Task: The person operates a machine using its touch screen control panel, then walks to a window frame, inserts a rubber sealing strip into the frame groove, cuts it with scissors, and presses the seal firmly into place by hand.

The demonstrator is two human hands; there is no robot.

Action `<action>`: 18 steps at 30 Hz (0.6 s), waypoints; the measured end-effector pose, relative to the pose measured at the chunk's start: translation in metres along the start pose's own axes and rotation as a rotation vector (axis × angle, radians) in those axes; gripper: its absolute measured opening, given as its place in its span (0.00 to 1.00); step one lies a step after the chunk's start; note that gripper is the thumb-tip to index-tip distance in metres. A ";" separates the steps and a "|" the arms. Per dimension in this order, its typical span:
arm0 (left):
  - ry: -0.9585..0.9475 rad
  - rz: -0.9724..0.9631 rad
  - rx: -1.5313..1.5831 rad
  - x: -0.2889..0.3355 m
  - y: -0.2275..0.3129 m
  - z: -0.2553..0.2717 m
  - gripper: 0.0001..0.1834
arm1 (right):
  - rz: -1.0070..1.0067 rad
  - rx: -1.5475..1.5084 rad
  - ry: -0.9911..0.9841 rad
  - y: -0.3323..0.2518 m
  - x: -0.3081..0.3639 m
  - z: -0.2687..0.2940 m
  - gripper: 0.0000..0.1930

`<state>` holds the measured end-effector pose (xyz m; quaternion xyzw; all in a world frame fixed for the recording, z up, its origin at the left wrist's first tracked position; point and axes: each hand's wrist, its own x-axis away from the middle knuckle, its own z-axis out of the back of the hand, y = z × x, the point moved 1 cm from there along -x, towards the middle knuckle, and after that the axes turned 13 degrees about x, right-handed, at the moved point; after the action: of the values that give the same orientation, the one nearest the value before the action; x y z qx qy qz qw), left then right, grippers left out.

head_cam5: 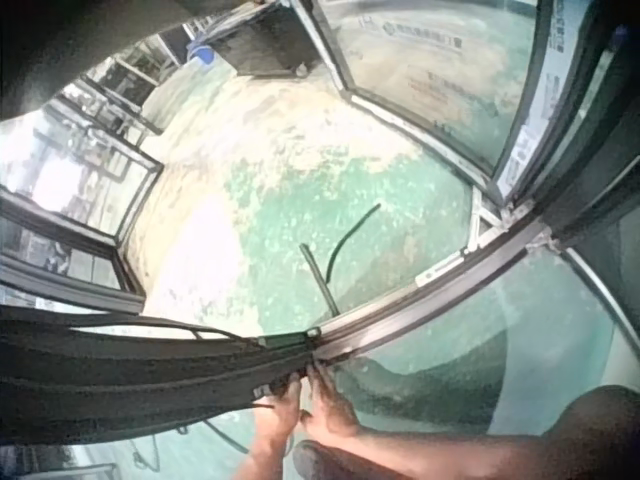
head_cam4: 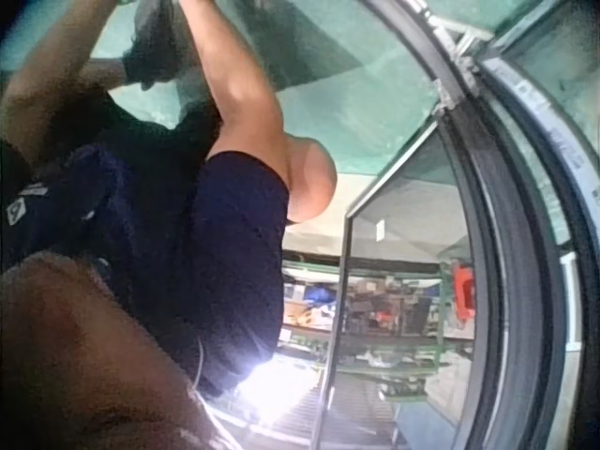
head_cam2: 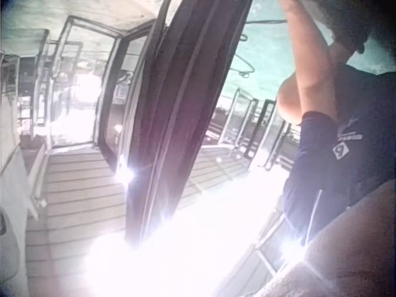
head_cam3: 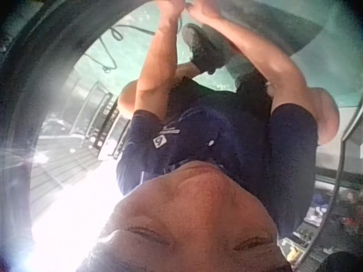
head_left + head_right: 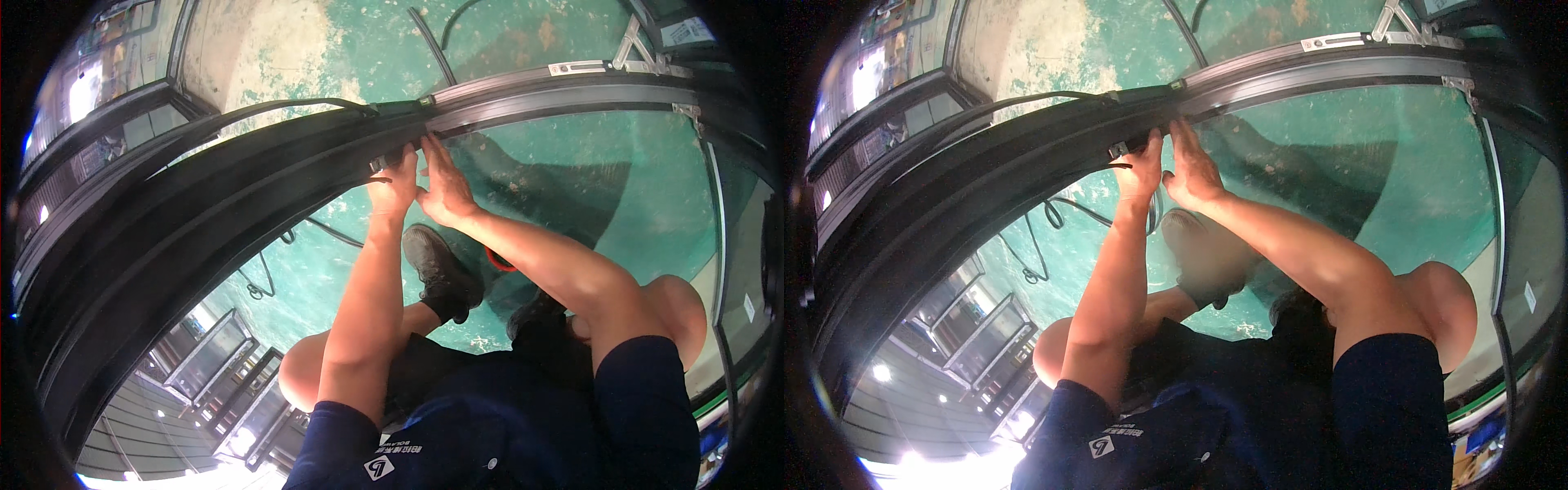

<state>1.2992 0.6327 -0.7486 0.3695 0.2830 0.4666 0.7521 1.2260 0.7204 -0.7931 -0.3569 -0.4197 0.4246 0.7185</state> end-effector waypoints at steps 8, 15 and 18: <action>-0.089 0.031 -0.090 -0.007 0.002 -0.001 0.15 | 0.055 -0.056 -0.137 0.003 -0.003 0.003 0.51; -0.096 0.145 -0.043 0.000 -0.008 0.001 0.13 | 0.093 0.018 -0.234 0.006 0.001 0.000 0.55; -0.120 0.159 -0.062 -0.003 -0.019 -0.004 0.14 | 0.080 -0.023 -0.265 0.011 -0.006 -0.005 0.56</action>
<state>1.3045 0.6260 -0.7658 0.3948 0.1928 0.5102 0.7394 1.2253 0.7189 -0.8067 -0.3225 -0.5012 0.4914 0.6351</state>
